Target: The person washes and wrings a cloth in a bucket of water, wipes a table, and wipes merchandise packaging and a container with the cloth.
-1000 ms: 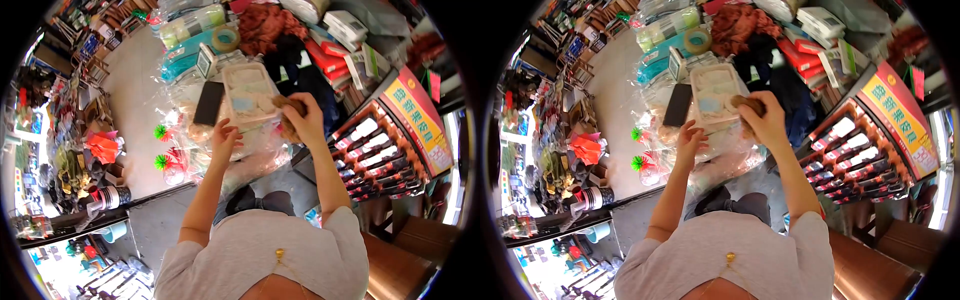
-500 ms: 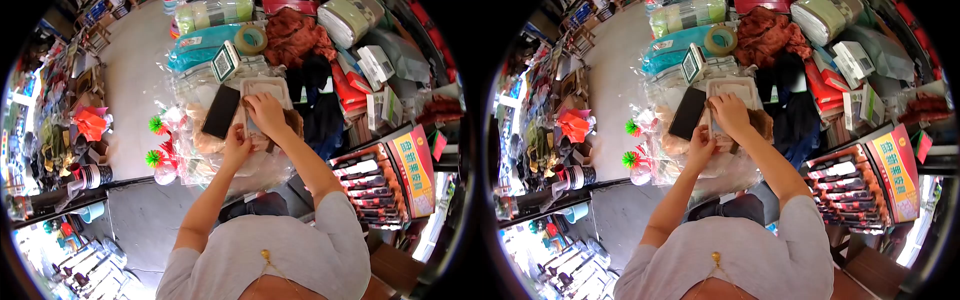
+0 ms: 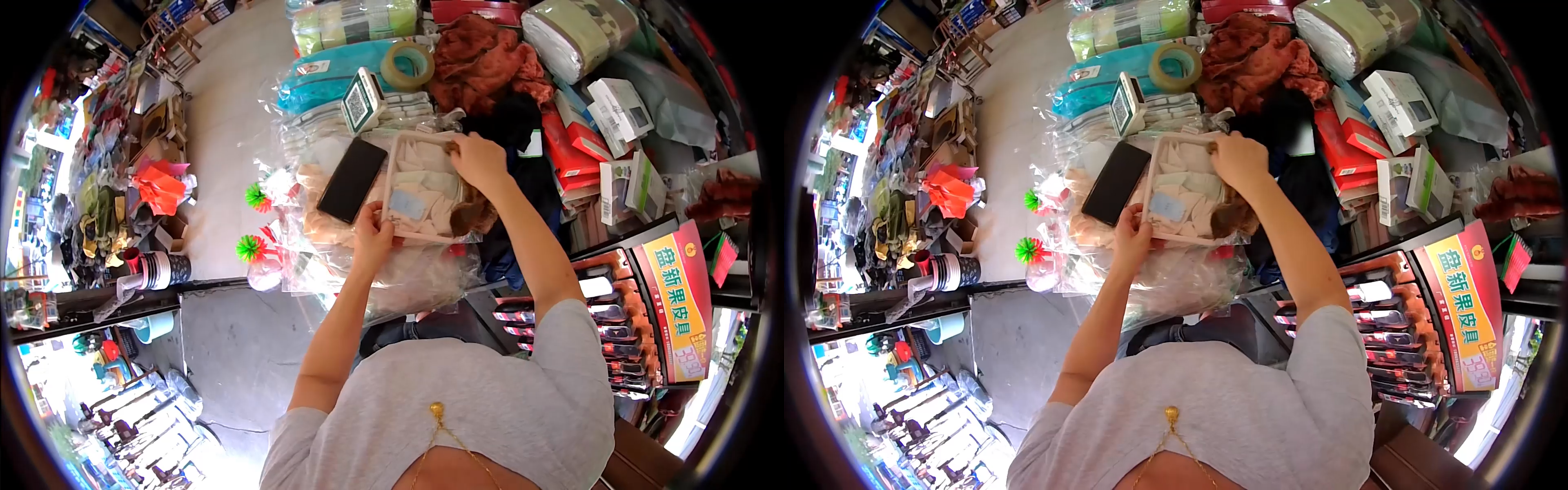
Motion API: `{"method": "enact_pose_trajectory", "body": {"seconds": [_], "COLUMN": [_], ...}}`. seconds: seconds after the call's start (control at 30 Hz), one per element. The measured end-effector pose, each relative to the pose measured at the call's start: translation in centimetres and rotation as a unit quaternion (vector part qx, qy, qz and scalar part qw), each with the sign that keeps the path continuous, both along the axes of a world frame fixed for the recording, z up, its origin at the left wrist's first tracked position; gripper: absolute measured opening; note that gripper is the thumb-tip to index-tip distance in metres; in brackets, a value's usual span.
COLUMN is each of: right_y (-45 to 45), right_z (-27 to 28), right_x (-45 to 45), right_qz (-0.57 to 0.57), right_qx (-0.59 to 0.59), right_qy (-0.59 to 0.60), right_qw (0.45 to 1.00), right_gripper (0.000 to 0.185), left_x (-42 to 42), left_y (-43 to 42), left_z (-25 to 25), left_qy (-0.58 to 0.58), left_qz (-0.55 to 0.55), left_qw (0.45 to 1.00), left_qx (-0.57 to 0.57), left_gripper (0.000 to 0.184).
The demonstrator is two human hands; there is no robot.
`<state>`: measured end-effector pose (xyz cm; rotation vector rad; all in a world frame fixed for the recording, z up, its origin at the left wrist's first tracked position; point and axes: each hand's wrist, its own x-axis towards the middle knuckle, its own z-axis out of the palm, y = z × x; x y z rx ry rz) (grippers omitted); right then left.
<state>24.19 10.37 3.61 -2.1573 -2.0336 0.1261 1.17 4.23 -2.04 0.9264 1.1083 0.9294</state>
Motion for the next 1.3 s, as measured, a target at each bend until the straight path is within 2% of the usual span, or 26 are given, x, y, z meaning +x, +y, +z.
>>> {"method": "enact_pose_trajectory", "body": {"seconds": [0.07, 0.17, 0.23, 0.27, 0.33, 0.37, 0.4, 0.43, 0.47, 0.5, 0.53, 0.57, 0.6, 0.67, 0.77, 0.9, 0.97, 1.03, 1.1, 1.17, 1.2, 1.27, 1.3], "right_y": [-0.7, -0.8, -0.2, -0.2, -0.7, -1.0, -1.5, -2.2, -2.9, -3.4, -3.9, -4.4, -4.9, -5.8, -6.4, -6.2, -5.5, -4.4, -3.3, -2.3, -2.1, -2.2, -2.3], "right_z": [0.1, -1.0, -1.8, -2.2, -2.6, -2.7, -2.9, -2.9, -3.0, -2.9, -2.7, -2.5, -2.1, -1.1, -1.5, -2.4, -2.6, -2.6, -2.3, -1.0, -0.5, 0.0, 0.0], "right_x": [0.9, 1.6, 2.1, 2.2, 2.4, 2.3, 2.1, 1.6, 0.8, -0.1, -1.0, -1.7, -2.6, -3.9, -3.3, -3.2, -3.7, -5.0, -7.2, -10.2, -10.9, -11.3, -11.6], "right_qz": [-0.026, -0.044, -0.043, -0.042, -0.037, -0.037, -0.016, 0.004, 0.002, 0.027, 0.052, 0.04, 0.039, 0.066, 0.042, 0.01, -0.013, -0.038, -0.003, 0.037, 0.078, 0.091, 0.103], "right_qx": [-0.015, 0.028, 0.011, 0.015, 0.027, 0.028, 0.03, 0.03, 0.025, 0.031, 0.038, 0.039, 0.037, 0.163, 0.131, 0.14, 0.167, 0.194, 0.233, 0.229, 0.226, 0.211, 0.194], "right_qy": [-0.002, 0.048, 0.21, 0.212, 0.324, 0.326, 0.395, 0.462, 0.467, 0.454, 0.44, 0.406, 0.41, 0.228, 0.195, 0.143, 0.169, 0.198, 0.223, 0.247, 0.271, 0.272, 0.27], "right_qw": [1.0, 0.997, 0.977, 0.976, 0.945, 0.944, 0.918, 0.886, 0.884, 0.89, 0.896, 0.912, 0.911, 0.958, 0.971, 0.98, 0.971, 0.96, 0.947, 0.941, 0.933, 0.935, 0.938], "right_gripper": [0.026, 0.026, 0.028, 0.028, 0.031, 0.031, 0.031, 0.032, 0.032, 0.031, 0.03, 0.029, 0.029, 0.028, 0.026, 0.023, 0.022, 0.022, 0.021, 0.018, 0.016, 0.016, 0.017], "left_x": [0.0, -0.4, -1.0, -1.3, -1.6, -1.5, -1.3, -1.2, -1.0, -0.6, -0.3, -0.1, -0.2, -0.4, -0.3, -0.1, -0.4, -0.3, -0.2, 0.0, 0.1, 0.1, 0.1], "left_y": [0.0, 0.3, 0.5, 0.3, -0.4, -0.6, -0.9, -1.2, -1.5, -0.9, -0.5, -0.3, -0.2, 0.0, -0.8, -0.8, -0.2, -0.1, -0.2, -0.2, -0.4, -1.1, -0.9], "left_z": [0.0, -0.8, -0.5, -0.2, 1.0, 1.6, 2.3, 2.1, 1.9, 0.9, 0.3, 2.1, 1.8, 1.4, 1.5, 0.0, -0.7, -1.1, -0.9, -0.5, -0.2, 1.0, -0.6], "left_qy": [0.001, 0.035, 0.084, 0.086, 0.243, 0.245, 0.274, 0.29, 0.306, 0.167, 0.018, -0.013, -0.008, -0.055, -0.049, -0.057, -0.012, -0.007, -0.002, 0.073, 0.075, 0.023, 0.029], "left_qz": [-0.004, -0.017, -0.062, -0.061, -0.097, -0.097, -0.061, -0.046, -0.028, -0.015, 0.003, 0.035, 0.035, 0.012, 0.015, 0.009, -0.016, -0.016, -0.022, -0.039, -0.038, -0.006, 0.002], "left_qw": [1.0, 0.999, 0.994, 0.994, 0.932, 0.932, 0.895, 0.873, 0.849, 0.953, 0.998, 0.999, 0.999, 0.996, 0.998, 0.995, 0.989, 0.988, 0.987, 0.97, 0.97, 0.987, 0.982], "left_qx": [0.005, 0.034, 0.024, 0.027, 0.249, 0.25, 0.346, 0.389, 0.431, 0.252, 0.059, 0.026, 0.025, 0.064, 0.042, 0.078, 0.143, 0.153, 0.16, 0.228, 0.228, 0.158, 0.188], "left_gripper": [0.038, 0.042, 0.047, 0.047, 0.038, 0.038, 0.035, 0.034, 0.033, 0.032, 0.033, 0.044, 0.044, 0.051, 0.06, 0.058, 0.057, 0.056, 0.056, 0.056, 0.056, 0.055, 0.055]}}
